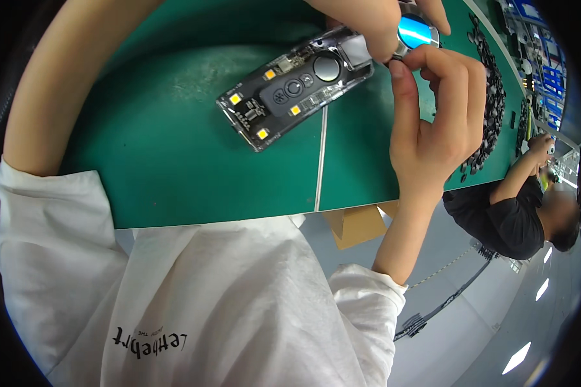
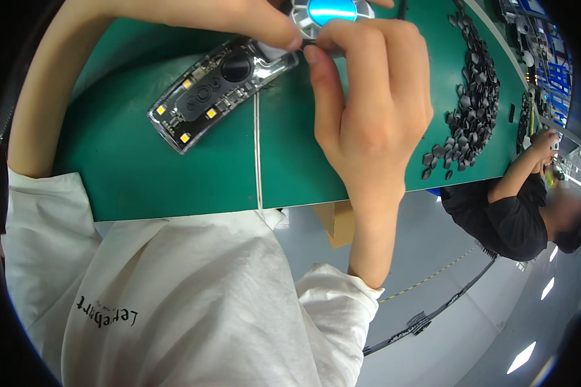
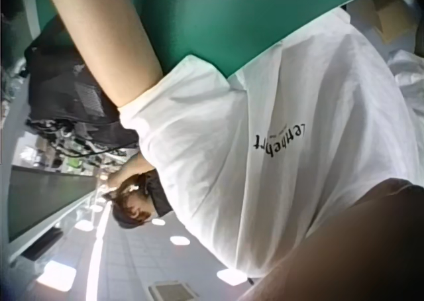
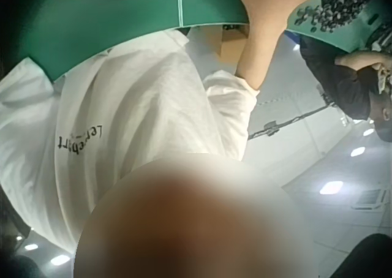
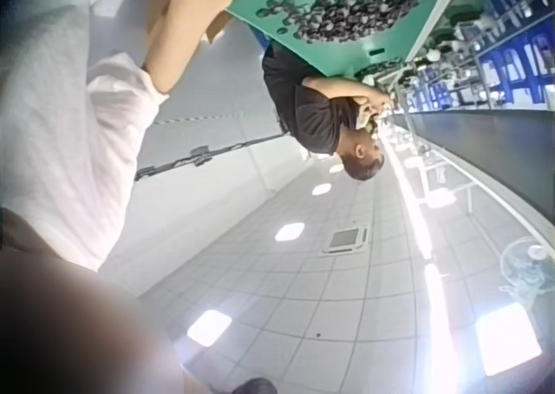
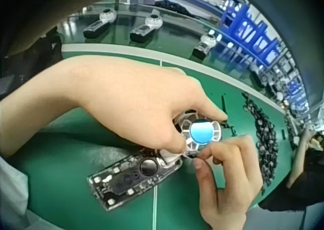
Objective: Manual assembly of small electronic components into a plastic housing.
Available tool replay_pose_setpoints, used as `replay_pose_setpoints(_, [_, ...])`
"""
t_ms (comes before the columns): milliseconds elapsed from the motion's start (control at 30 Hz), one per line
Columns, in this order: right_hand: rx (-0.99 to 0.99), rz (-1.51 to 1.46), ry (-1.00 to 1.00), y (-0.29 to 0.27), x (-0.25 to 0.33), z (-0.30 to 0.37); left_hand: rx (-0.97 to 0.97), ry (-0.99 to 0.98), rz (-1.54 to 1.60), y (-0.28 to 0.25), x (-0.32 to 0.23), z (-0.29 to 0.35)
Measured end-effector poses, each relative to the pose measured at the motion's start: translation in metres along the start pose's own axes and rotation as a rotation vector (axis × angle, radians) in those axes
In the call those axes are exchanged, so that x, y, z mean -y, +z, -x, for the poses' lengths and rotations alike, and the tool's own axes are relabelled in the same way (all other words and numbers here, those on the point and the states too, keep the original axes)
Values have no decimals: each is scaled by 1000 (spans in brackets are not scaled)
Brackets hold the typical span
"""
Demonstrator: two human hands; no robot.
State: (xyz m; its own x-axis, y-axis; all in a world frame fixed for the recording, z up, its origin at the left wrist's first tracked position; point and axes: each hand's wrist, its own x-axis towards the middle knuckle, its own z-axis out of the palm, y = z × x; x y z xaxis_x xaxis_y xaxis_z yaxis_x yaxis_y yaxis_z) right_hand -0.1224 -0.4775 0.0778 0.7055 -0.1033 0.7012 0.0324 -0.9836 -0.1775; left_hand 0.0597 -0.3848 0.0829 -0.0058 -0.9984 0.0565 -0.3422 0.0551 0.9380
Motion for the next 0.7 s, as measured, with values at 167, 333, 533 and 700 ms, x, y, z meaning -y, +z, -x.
replay_pose_setpoints(167, [26,4,80,-4,-3,4,2,30,3,-1,2,-3])
replay_pose_setpoints(333, [11,-17,123,-3,-12,7,21,75,10,2,4,-12])
replay_pose_setpoints(533, [18,36,38,-2,-15,10,39,132,34,6,7,-19])
replay_pose_setpoints(700, [-1,74,-135,4,-14,13,19,165,63,7,14,-16])
